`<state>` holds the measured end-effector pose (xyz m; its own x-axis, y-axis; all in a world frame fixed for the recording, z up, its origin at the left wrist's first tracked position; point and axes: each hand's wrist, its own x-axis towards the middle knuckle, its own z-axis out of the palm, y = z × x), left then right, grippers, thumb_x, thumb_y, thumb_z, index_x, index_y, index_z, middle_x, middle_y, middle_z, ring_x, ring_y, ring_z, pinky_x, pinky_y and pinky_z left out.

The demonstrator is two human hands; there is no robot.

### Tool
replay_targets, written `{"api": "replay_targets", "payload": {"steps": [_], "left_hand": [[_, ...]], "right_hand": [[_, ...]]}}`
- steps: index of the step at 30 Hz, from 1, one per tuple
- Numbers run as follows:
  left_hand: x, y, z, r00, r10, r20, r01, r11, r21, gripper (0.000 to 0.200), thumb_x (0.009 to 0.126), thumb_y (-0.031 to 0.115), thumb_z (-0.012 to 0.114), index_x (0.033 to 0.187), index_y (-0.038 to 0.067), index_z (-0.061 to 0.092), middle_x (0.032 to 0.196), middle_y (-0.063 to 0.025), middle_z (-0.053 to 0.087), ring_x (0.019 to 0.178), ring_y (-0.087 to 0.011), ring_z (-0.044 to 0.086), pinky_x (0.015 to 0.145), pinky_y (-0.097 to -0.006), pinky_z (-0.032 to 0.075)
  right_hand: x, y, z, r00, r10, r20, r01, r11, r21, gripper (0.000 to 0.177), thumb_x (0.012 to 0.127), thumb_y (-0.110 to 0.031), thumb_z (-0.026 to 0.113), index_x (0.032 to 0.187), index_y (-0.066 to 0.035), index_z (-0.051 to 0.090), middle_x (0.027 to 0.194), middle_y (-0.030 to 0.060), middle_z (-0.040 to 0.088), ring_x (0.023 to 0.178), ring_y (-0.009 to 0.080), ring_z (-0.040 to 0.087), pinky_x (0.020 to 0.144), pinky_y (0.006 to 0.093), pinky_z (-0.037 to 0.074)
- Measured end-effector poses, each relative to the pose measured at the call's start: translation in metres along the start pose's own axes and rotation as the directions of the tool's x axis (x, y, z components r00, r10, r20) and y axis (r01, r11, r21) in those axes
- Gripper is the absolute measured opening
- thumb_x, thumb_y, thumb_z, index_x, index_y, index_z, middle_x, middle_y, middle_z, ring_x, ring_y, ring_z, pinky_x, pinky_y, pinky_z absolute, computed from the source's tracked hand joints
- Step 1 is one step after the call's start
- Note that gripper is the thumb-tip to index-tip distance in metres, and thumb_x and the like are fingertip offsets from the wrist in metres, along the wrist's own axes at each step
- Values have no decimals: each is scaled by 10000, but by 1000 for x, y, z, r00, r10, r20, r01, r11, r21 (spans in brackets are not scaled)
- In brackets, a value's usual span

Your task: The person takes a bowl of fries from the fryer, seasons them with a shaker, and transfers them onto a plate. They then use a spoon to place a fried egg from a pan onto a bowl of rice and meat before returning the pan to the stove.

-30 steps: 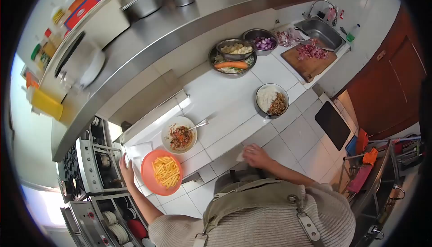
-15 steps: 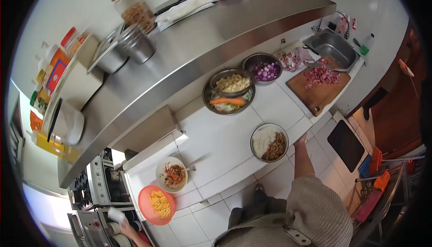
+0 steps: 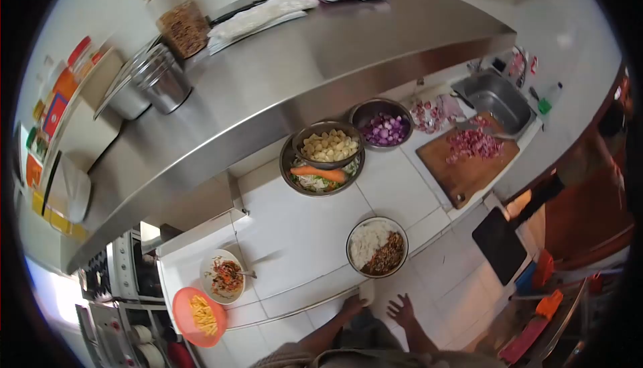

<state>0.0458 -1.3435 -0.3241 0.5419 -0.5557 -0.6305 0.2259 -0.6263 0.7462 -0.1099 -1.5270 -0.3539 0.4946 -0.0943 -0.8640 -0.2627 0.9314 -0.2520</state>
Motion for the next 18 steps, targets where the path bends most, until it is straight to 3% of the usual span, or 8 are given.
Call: {"api": "replay_targets", "payload": {"steps": [2,4,7,9,10,14,16,18], "left_hand": [[49,58,27,983,-59,175,-8,932,362,429,854,291,557,1157,-8,509,972,-145,629,862,-272,630,728,-384,496],[51,101,39,912,322,254,-293,945,-145,552,823,387,594,1147,-50,499,953,-187,616,856,-224,621,702,-341,487],[52,136,45,861,509,-2,-505,854,121,656,822,417,595,1245,-38,386,1241,-258,450,1119,-340,487,909,-419,405],[68,101,61,889,445,-106,-425,890,166,758,835,452,568,1314,-55,271,1243,-299,423,1164,-392,430,956,-433,359],[49,112,38,970,175,168,-200,969,142,815,844,442,560,1369,-37,160,1290,-297,387,1187,-384,419,982,-426,345],[35,-44,20,930,347,-123,-344,938,44,571,890,365,503,1336,58,321,1253,-228,448,1175,-342,468,934,-416,398],[-18,-118,-32,967,34,-252,-2,992,129,485,879,322,496,1259,48,375,1149,-205,498,1024,-310,508,827,-404,425],[-87,-203,-92,778,-292,-556,356,935,8,402,867,279,489,1183,37,429,1045,-182,547,872,-278,548,720,-392,453]], "right_hand": [[-6,-19,34,993,-76,86,77,997,-8,489,869,-464,500,1275,-211,397,1223,122,463,1070,320,467,896,508,392],[19,-51,41,980,-117,162,129,990,-60,426,891,-385,510,1256,-188,411,1191,113,481,1043,309,492,878,515,410],[47,-119,69,925,-371,85,376,855,-357,354,928,-206,420,1241,-44,390,1137,121,501,983,301,527,871,490,436],[138,-165,55,875,-479,73,483,872,-77,358,930,-200,410,1241,-25,399,1072,108,553,939,288,552,862,437,451],[146,-191,70,872,-488,30,489,869,-76,359,927,-211,417,1239,-35,404,1075,106,550,943,285,546,859,439,448],[157,-235,97,873,-480,-81,473,876,-97,363,916,-253,447,1232,-76,422,1085,96,539,956,273,524,843,445,434],[151,-232,93,857,-487,-165,473,873,-121,366,910,-275,462,1228,-96,431,1090,90,533,962,268,513,836,448,427],[130,-229,83,806,-528,-269,505,849,-154,368,905,-296,476,1224,-116,441,1094,85,527,969,262,502,828,451,420]]}}
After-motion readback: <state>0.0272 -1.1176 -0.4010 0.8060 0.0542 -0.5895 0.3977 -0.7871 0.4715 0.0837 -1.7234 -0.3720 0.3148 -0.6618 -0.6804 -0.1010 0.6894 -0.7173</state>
